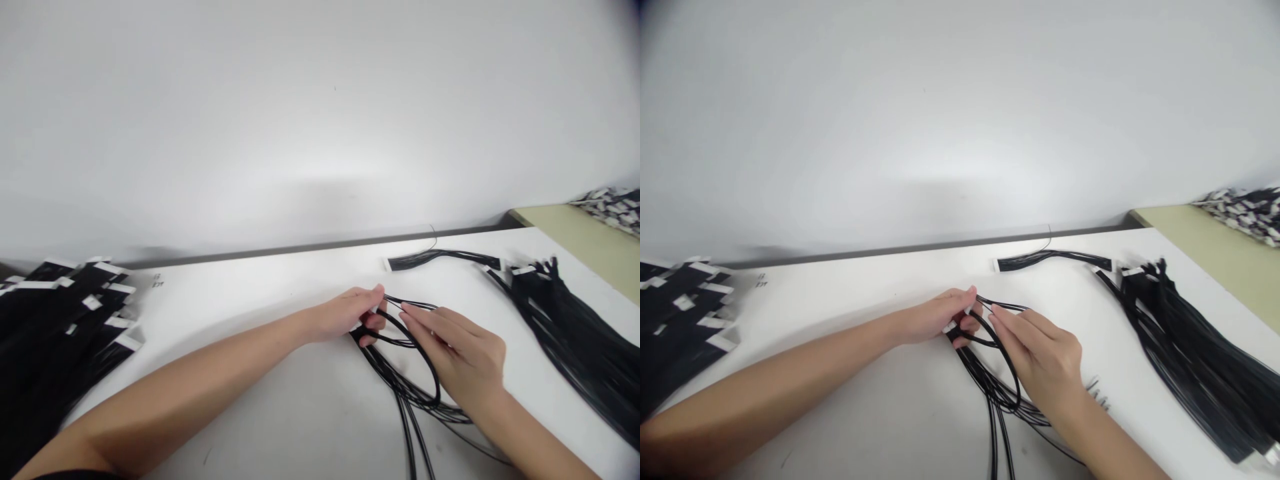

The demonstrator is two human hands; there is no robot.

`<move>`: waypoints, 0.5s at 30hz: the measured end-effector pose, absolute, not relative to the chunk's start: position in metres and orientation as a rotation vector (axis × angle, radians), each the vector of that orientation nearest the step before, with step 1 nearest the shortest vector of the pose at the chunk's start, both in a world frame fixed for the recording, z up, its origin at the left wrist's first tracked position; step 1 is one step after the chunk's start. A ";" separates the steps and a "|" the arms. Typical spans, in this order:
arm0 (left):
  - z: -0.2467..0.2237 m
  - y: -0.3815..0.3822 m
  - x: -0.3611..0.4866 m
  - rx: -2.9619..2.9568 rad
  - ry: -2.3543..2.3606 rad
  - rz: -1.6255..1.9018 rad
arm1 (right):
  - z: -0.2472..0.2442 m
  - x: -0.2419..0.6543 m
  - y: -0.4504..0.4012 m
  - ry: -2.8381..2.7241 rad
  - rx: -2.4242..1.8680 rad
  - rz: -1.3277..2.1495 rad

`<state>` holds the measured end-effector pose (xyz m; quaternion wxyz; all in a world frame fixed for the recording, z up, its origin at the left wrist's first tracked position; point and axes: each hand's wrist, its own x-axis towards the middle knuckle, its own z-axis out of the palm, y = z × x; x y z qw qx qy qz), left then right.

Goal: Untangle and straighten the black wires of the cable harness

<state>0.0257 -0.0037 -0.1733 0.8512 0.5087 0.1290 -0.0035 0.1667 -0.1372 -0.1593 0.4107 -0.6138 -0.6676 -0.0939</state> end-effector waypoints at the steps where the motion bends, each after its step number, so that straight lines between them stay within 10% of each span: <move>1: -0.173 -0.004 0.025 1.078 0.270 -0.008 | -0.160 0.166 -0.137 -1.677 -1.541 -0.231; 15: -0.176 -0.004 0.029 0.959 0.338 0.034 | -0.167 0.169 -0.136 -1.683 -1.550 -0.234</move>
